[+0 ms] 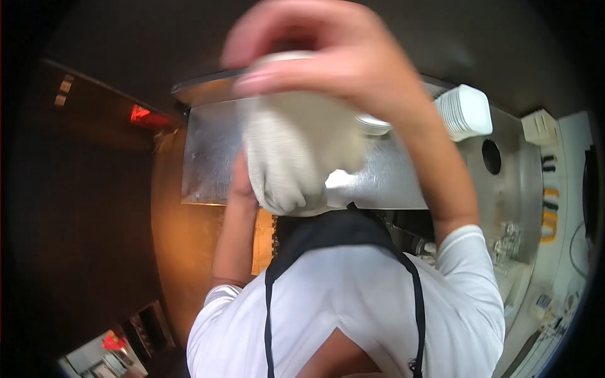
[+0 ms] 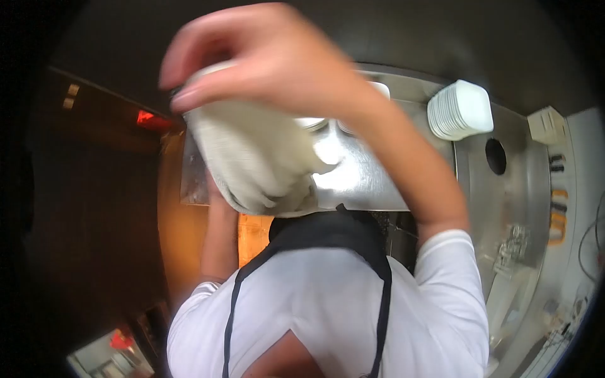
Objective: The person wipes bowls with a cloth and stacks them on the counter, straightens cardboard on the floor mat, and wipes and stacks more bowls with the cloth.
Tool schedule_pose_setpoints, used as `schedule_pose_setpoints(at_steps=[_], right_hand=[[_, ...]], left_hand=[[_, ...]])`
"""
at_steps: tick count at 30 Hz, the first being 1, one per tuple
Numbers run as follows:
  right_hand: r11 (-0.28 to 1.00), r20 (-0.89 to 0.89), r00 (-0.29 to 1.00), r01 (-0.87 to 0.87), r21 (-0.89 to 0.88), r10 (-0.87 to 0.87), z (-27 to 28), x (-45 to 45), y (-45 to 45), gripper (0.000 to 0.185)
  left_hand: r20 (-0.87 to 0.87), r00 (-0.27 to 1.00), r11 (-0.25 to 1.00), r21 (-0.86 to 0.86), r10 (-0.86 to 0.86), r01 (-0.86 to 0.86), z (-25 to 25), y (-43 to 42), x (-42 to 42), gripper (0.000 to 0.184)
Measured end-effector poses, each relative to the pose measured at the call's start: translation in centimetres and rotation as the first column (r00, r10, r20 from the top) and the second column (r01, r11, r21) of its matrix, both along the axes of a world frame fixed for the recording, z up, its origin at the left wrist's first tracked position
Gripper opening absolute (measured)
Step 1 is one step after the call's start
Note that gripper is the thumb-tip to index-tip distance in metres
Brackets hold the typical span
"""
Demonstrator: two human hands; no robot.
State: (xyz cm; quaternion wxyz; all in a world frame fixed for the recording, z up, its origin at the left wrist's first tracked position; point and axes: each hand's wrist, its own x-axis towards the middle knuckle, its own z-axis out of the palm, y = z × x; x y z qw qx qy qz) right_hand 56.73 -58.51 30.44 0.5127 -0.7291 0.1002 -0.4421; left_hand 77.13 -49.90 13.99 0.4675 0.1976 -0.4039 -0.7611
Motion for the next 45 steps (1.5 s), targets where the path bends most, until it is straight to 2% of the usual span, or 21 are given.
schedule_pose_setpoints(at_steps=[1,5,7,9,10,11,12,13,15,17,20,22,24,27,31,33,35,37,40,43,45], right_hand=[[0.992,0.070,0.993,-0.094,-0.082,0.100,0.2,3.7,-0.5,0.018],[0.851,-0.459,0.888,-0.267,-0.452,0.035,-2.5,9.9,2.5,0.019],[0.845,-0.460,0.887,-0.222,-0.486,-0.031,-4.4,7.1,3.5,0.024],[0.906,-0.230,0.961,0.046,-0.421,-0.155,-9.6,2.9,2.0,0.028],[0.936,-0.319,0.915,0.141,-0.322,-0.248,-12.2,0.0,1.2,0.032],[0.917,-0.480,0.793,0.243,-0.317,-0.376,-15.0,-3.1,1.3,0.033],[0.943,-0.638,0.695,0.204,-0.264,-0.330,-19.0,-5.7,1.6,0.039],[0.996,-0.672,0.738,0.087,0.003,-0.062,-21.9,-7.5,2.9,0.042],[0.911,-0.537,0.754,-0.201,0.361,0.379,-25.8,-9.3,6.6,0.045],[0.860,-0.549,0.687,-0.235,0.453,0.477,-25.0,-8.7,10.1,0.035],[0.903,-0.544,0.766,-0.109,0.415,0.342,-24.7,-6.9,9.5,0.025],[0.904,-0.305,0.933,-0.044,0.426,0.189,-21.5,-6.0,8.3,0.018],[0.892,-0.153,0.988,0.047,0.450,0.025,-18.3,-4.3,6.5,0.018],[0.822,-0.001,0.996,0.074,0.564,-0.089,-15.0,-0.4,3.1,0.018],[0.784,0.064,0.998,-0.029,0.621,-0.014,-13.3,2.6,0.6,0.023],[0.949,-0.081,0.960,0.277,0.150,-0.267,-16.3,1.3,-0.8,0.026],[0.802,-0.340,0.738,0.452,-0.392,-0.582,-15.7,-3.3,-0.5,0.031],[0.670,-0.386,0.573,0.444,-0.594,-0.723,-20.3,-8.0,-2.4,0.032],[0.567,-0.444,0.364,0.389,-0.726,-0.819,-27.4,-14.8,-3.3,0.021],[0.701,-0.646,0.272,0.285,-0.654,-0.713,-29.7,-18.5,-2.9,0.011],[0.653,-0.568,0.323,0.360,-0.666,-0.757,-30.1,-18.9,-2.7,0.010]], left_hand=[[-0.107,0.990,0.994,0.037,-0.094,0.098,-1.5,-0.5,-0.9,0.034],[-0.064,0.981,0.983,0.009,-0.181,0.182,-3.0,1.2,-5.3,0.039],[-0.074,0.991,0.986,0.114,-0.115,0.123,-3.9,4.0,-6.7,0.042],[-0.171,0.982,0.914,0.407,0.081,-0.005,-6.0,7.1,-7.2,0.036],[-0.154,0.979,0.917,0.393,0.137,-0.066,-8.4,8.1,-7.3,0.029],[0.082,0.967,0.812,0.528,0.242,-0.248,-9.9,8.8,-7.4,0.025],[0.097,0.918,0.713,0.600,0.385,-0.363,-12.5,9.4,-6.8,0.022],[0.124,0.842,0.584,0.668,0.524,-0.462,-14.3,10.3,-6.3,0.020],[0.086,0.727,0.451,0.733,0.681,-0.510,-11.9,10.4,-6.6,0.016],[0.087,0.679,0.486,0.634,0.729,-0.602,-10.8,10.7,-7.6,0.017],[0.169,0.795,0.643,0.502,0.583,-0.578,-16.5,11.3,-6.1,0.024],[0.401,0.609,0.680,-0.050,0.684,-0.731,-19.2,12.4,-8.9,0.034],[0.502,0.505,0.690,-0.301,0.702,-0.659,-16.8,12.3,-9.0,0.044],[0.588,0.609,0.819,-0.176,0.532,-0.546,-9.4,10.8,-7.6,0.065],[0.659,0.308,0.719,-0.546,0.686,-0.430,-6.7,7.0,-4.5,0.054],[0.582,0.354,0.674,-0.544,0.732,-0.500,-2.4,6.8,-2.4,0.053],[0.514,0.399,0.646,-0.523,0.760,-0.557,0.7,6.3,-1.3,0.053],[0.458,0.434,0.629,-0.501,0.776,-0.595,2.2,5.1,-0.4,0.052],[0.458,0.479,0.659,-0.443,0.749,-0.608,1.9,3.0,-0.7,0.051],[0.544,0.527,0.748,-0.354,0.652,-0.561,0.2,2.7,-2.9,0.050],[0.620,0.559,0.819,-0.271,0.550,-0.506,-1.5,2.8,-4.9,0.049]])
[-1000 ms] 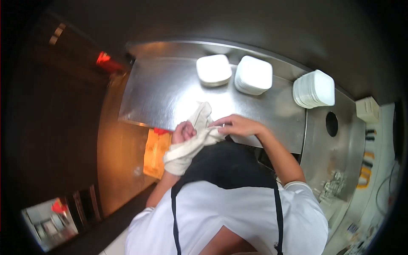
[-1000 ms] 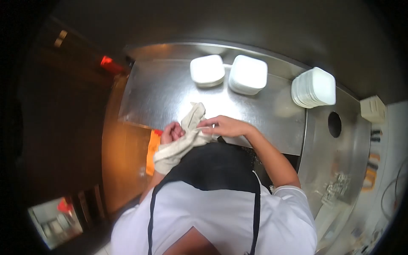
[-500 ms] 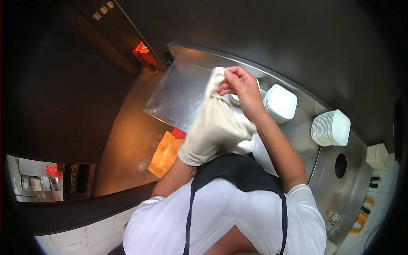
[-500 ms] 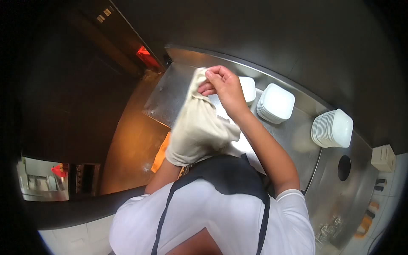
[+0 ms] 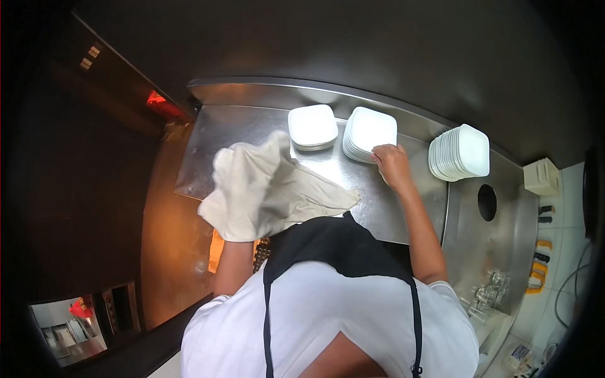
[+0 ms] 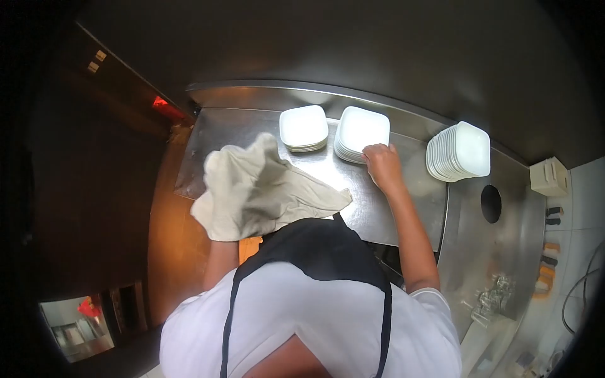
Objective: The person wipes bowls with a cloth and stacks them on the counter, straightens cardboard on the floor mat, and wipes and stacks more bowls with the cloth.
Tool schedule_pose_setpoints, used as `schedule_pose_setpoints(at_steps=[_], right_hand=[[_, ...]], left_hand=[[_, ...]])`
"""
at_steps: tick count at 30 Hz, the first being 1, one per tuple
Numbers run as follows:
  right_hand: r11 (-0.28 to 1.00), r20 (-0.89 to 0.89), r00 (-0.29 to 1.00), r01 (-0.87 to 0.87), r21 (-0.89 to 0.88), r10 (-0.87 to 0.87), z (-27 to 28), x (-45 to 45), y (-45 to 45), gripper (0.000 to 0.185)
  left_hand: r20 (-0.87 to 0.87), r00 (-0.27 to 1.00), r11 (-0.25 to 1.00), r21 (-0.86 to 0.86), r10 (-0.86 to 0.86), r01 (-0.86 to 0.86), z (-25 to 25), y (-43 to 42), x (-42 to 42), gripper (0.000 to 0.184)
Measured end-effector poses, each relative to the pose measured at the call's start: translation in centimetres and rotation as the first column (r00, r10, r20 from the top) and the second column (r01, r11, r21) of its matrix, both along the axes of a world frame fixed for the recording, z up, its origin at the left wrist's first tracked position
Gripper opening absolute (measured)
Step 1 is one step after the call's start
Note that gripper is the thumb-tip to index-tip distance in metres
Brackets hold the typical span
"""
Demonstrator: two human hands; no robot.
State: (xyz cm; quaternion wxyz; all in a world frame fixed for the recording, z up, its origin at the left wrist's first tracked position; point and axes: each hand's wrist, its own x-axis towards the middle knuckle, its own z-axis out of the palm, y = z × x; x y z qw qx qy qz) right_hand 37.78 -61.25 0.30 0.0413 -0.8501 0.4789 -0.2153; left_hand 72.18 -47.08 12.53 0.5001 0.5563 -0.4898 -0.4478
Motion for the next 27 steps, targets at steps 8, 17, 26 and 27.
schedule_pose_setpoints(at_steps=[8,17,26,27], right_hand=[[0.995,0.090,0.996,-0.036,0.089,0.028,-0.3,-0.6,-0.4,0.010],[0.999,0.021,0.999,-0.033,0.026,0.033,0.4,-0.7,-0.7,0.014],[0.938,0.315,0.921,0.296,-0.182,-0.230,-0.4,-1.1,-1.7,0.027],[0.927,0.252,0.897,0.375,0.001,-0.363,0.1,-1.1,-2.5,0.030]], left_hand=[[-0.175,0.984,0.872,0.475,-0.036,0.117,-8.0,-1.7,-3.5,0.047],[-0.726,0.685,0.973,0.193,0.054,0.129,-17.7,2.4,-1.5,0.044],[-0.334,0.917,0.914,0.399,0.218,-0.071,-12.9,1.1,-4.3,0.029],[-0.307,0.917,0.899,0.424,0.253,-0.106,-11.8,0.9,-4.9,0.029]])
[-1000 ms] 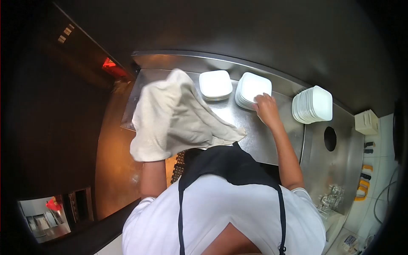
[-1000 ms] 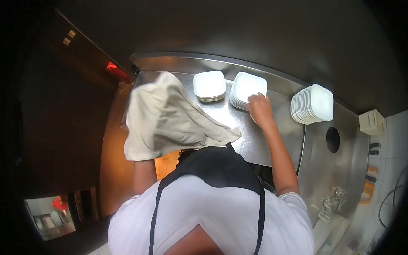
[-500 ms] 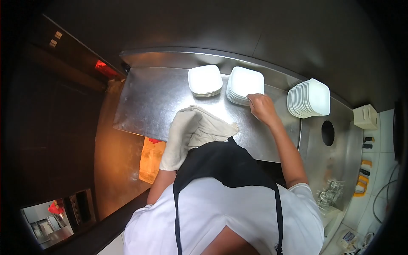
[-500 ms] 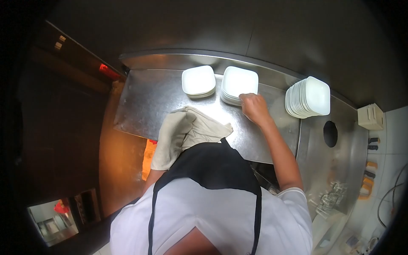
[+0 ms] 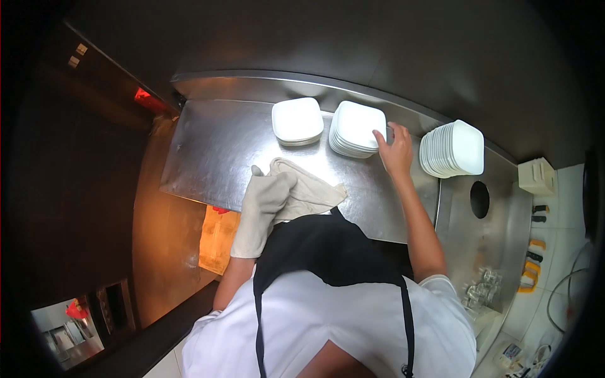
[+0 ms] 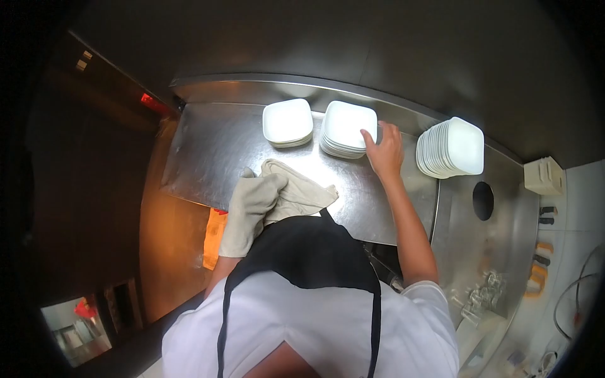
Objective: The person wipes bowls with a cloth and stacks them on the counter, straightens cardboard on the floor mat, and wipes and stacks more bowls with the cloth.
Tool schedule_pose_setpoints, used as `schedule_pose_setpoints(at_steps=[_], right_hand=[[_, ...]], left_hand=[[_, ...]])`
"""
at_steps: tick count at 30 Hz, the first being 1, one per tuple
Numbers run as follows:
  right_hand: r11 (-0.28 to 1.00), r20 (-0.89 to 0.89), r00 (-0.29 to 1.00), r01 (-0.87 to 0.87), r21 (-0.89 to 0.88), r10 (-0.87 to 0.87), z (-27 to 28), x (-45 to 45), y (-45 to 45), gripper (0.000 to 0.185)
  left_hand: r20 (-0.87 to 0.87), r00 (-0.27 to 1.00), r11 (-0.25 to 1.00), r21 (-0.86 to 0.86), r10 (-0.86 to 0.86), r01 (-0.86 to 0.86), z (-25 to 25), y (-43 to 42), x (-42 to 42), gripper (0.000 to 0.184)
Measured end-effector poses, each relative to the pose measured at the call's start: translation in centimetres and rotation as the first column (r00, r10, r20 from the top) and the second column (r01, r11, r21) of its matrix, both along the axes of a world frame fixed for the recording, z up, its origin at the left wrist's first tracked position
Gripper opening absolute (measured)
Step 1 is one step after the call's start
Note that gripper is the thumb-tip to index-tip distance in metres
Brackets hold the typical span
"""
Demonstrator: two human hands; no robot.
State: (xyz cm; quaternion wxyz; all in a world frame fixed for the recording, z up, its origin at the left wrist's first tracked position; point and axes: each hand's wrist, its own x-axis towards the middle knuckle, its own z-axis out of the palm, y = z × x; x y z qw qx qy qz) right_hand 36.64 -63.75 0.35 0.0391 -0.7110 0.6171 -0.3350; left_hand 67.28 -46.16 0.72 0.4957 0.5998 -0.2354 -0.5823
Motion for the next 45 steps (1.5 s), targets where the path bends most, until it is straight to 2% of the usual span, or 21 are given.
schedule_pose_setpoints(at_steps=[2,5,13,15,18,21,25,26,27,28,29,30,33,34,36,38,39,40,41,43,45], right_hand=[[0.906,-0.033,0.984,0.175,0.386,-0.176,0.9,0.0,-1.8,0.037],[0.899,-0.130,0.981,0.183,0.398,-0.142,-1.4,0.0,-3.8,0.038],[0.943,-0.067,0.993,0.113,0.312,-0.097,-3.4,-1.6,-5.7,0.034],[0.937,0.006,0.998,0.060,0.345,-0.066,-2.2,-2.1,-5.8,0.032],[0.954,0.043,0.999,-0.023,0.298,0.011,-0.6,-3.0,-6.0,0.025],[0.852,0.433,0.896,-0.148,0.502,-0.099,3.1,-2.0,-3.6,0.025],[0.829,0.618,0.786,-0.353,0.434,0.011,4.9,2.6,1.4,0.029],[0.817,0.600,0.796,-0.397,0.419,0.080,4.8,4.0,2.7,0.029],[0.803,0.579,0.802,-0.439,0.404,0.147,4.6,5.3,3.9,0.029],[0.786,0.560,0.804,-0.474,0.398,0.202,5.6,6.9,5.3,0.029],[0.766,0.543,0.800,-0.510,0.391,0.256,6.7,8.1,6.2,0.029],[0.722,0.590,0.775,-0.540,0.433,0.226,6.9,8.3,6.4,0.016],[0.668,0.986,0.166,-0.737,0.105,0.028,7.2,8.7,5.7,0.024],[0.637,0.996,0.088,-0.767,0.073,-0.008,6.3,8.8,5.8,0.050],[0.469,0.964,0.257,-0.861,0.197,0.065,4.6,9.8,7.1,0.057],[0.271,0.861,0.413,-0.901,0.339,0.296,2.1,11.9,7.8,0.062],[0.167,0.755,0.451,-0.889,0.426,0.475,0.8,12.8,8.1,0.063],[0.136,0.755,0.474,-0.874,0.467,0.453,0.4,12.6,8.6,0.060],[0.103,0.753,0.495,-0.857,0.504,0.434,0.3,12.4,9.2,0.058],[0.147,0.748,0.543,-0.835,0.531,0.382,-2.1,11.2,10.1,0.055],[0.271,0.793,0.543,-0.835,0.478,0.275,-3.7,7.7,10.0,0.052]], left_hand=[[0.040,0.999,0.998,0.064,0.017,-0.020,1.2,-0.7,-0.6,0.029],[0.114,0.993,0.992,0.123,-0.010,-0.005,2.3,-2.0,-0.8,0.029],[0.447,0.870,0.956,0.281,-0.206,0.082,4.3,-3.9,-0.7,0.033],[0.655,0.701,0.959,0.220,-0.282,0.180,4.2,-4.0,-0.5,0.031],[0.939,0.252,0.923,0.135,-0.235,0.359,3.4,-4.5,0.0,0.023],[0.995,-0.067,0.886,0.099,-0.077,0.454,3.7,-4.7,0.3,0.017],[0.997,0.037,0.891,0.042,-0.066,0.453,11.6,-4.4,-1.4,0.018],[0.908,0.408,0.905,-0.088,-0.099,0.416,12.1,-4.3,-2.0,0.018],[0.690,0.720,0.928,-0.214,-0.078,0.305,12.7,-4.2,-2.7,0.019],[0.049,0.999,0.956,-0.292,0.014,0.001,12.6,-3.8,-3.4,0.021],[-0.607,0.783,0.948,-0.150,0.136,-0.281,12.4,-3.5,-3.6,0.024],[-0.496,0.868,0.937,-0.314,-0.026,-0.151,11.1,-3.3,-2.6,0.038],[-0.415,0.899,0.876,-0.474,-0.141,-0.082,10.4,-3.8,-1.4,0.038],[-0.454,0.883,0.890,-0.444,-0.123,-0.105,10.8,-3.6,-1.6,0.040],[-0.529,0.844,0.914,-0.381,-0.089,-0.142,14.3,-3.4,-2.6,0.045],[0.020,0.998,0.873,-0.484,-0.051,0.054,16.2,-3.5,-1.2,0.050],[-0.047,0.998,0.867,-0.498,-0.046,0.017,17.6,-3.5,-0.3,0.052],[-0.113,0.993,0.860,-0.510,-0.042,-0.021,19.1,-3.6,0.7,0.054],[-0.505,0.861,0.866,-0.455,-0.061,-0.206,20.9,-3.6,1.5,0.054],[-0.362,0.907,0.727,-0.561,0.214,-0.396,22.7,-3.7,3.1,0.054],[0.032,0.934,0.669,-0.707,0.355,-0.230,22.5,-3.4,6.6,0.055]])
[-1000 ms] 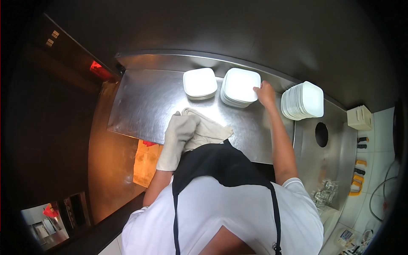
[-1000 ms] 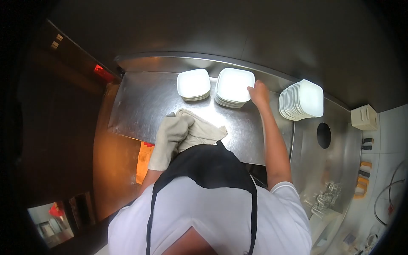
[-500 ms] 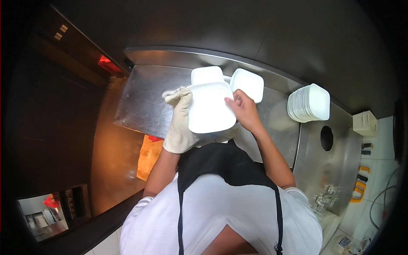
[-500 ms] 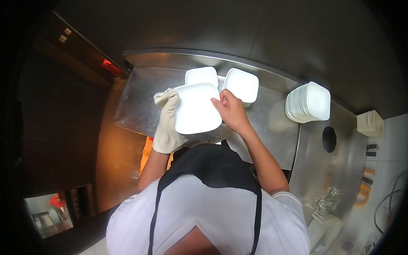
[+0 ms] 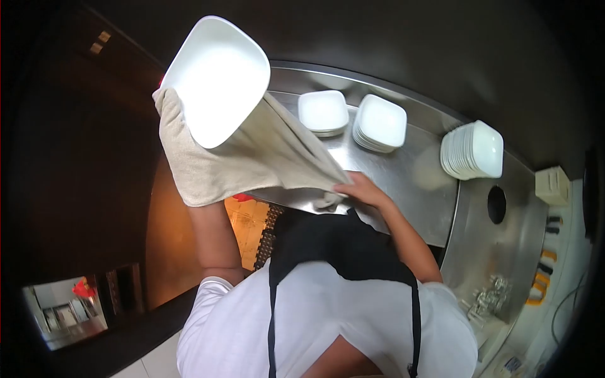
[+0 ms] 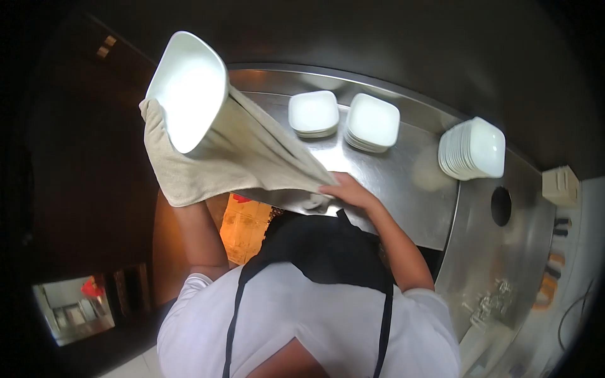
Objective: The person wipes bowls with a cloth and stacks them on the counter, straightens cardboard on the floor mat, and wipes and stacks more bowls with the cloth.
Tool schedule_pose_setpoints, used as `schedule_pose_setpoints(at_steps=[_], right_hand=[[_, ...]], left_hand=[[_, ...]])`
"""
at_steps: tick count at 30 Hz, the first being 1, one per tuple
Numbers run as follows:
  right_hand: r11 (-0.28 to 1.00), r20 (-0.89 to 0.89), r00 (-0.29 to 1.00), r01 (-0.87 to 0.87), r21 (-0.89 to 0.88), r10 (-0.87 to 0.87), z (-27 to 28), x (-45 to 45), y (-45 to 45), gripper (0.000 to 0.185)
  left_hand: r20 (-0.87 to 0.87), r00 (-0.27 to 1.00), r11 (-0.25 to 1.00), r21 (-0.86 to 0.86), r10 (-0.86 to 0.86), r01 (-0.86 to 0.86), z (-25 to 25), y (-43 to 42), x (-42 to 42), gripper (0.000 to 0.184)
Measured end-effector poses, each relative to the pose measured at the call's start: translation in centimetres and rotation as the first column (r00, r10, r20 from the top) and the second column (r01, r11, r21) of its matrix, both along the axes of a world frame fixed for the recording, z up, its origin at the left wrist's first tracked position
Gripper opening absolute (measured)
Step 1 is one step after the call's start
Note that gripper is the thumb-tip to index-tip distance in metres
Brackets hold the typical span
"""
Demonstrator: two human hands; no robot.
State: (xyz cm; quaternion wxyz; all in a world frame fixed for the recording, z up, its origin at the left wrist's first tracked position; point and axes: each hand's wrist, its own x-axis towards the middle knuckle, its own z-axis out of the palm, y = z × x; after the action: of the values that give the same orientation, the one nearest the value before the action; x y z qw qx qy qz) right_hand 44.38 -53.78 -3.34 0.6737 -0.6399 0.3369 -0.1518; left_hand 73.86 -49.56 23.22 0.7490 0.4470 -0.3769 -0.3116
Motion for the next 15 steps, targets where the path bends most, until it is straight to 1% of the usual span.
schedule_pose_setpoints(at_steps=[1,3,4,6,7,8,10,11,12,13,14,15], right_hand=[[0.996,0.060,0.995,0.078,0.040,-0.080,1.3,-1.6,-0.2,0.051],[0.979,0.072,0.980,0.192,-0.065,-0.187,7.7,-3.8,-0.9,0.048],[0.971,0.238,0.954,0.215,-0.106,-0.185,10.7,-4.3,-1.3,0.047],[0.953,0.526,0.839,0.258,-0.158,-0.140,17.1,-3.9,-1.9,0.049],[0.945,0.642,0.761,0.271,-0.182,-0.095,20.1,-2.1,-2.3,0.051],[0.961,0.684,0.725,0.237,-0.146,-0.075,21.7,0.0,-2.6,0.052],[0.924,0.398,0.914,0.212,-0.317,-0.073,21.6,5.2,-4.3,0.044],[0.914,0.259,0.946,0.269,-0.303,-0.192,21.0,8.8,-3.9,0.039],[0.370,0.247,0.949,0.305,-0.878,-0.196,16.7,11.4,-4.4,0.029],[0.482,-0.022,0.991,0.046,-0.875,-0.135,15.9,11.9,-3.5,0.030],[0.459,0.087,0.995,0.102,-0.882,-0.053,15.5,12.0,-2.8,0.032],[0.458,-0.109,0.994,-0.105,-0.883,0.018,15.9,11.3,-2.7,0.030]], left_hand=[[0.151,0.986,0.997,-0.003,0.076,-0.076,-0.5,0.3,1.1,0.056],[0.377,0.914,0.985,0.021,0.149,-0.169,-1.8,1.1,2.2,0.061],[0.482,0.861,0.978,0.030,0.166,-0.205,-2.7,1.5,1.9,0.063],[0.678,0.718,0.969,0.031,0.159,-0.244,-4.7,2.1,-0.1,0.068],[0.765,0.626,0.966,0.019,0.152,-0.258,-5.7,2.2,-1.5,0.071],[0.833,0.531,0.962,-0.006,0.155,-0.272,-6.9,2.2,-3.0,0.074],[0.908,0.386,0.956,-0.050,0.164,-0.289,-8.7,1.9,-5.5,0.080],[0.918,0.357,0.953,-0.068,0.176,-0.294,-9.4,1.9,-6.3,0.083],[0.922,0.347,0.953,-0.068,0.173,-0.296,-10.0,2.0,-6.8,0.081],[0.909,0.384,0.958,-0.047,0.159,-0.284,-10.3,2.3,-6.8,0.079],[0.883,0.448,0.962,-0.017,0.143,-0.273,-10.7,2.8,-6.7,0.078],[0.825,0.554,0.967,0.036,0.114,-0.253,-11.2,3.5,-6.4,0.076]])
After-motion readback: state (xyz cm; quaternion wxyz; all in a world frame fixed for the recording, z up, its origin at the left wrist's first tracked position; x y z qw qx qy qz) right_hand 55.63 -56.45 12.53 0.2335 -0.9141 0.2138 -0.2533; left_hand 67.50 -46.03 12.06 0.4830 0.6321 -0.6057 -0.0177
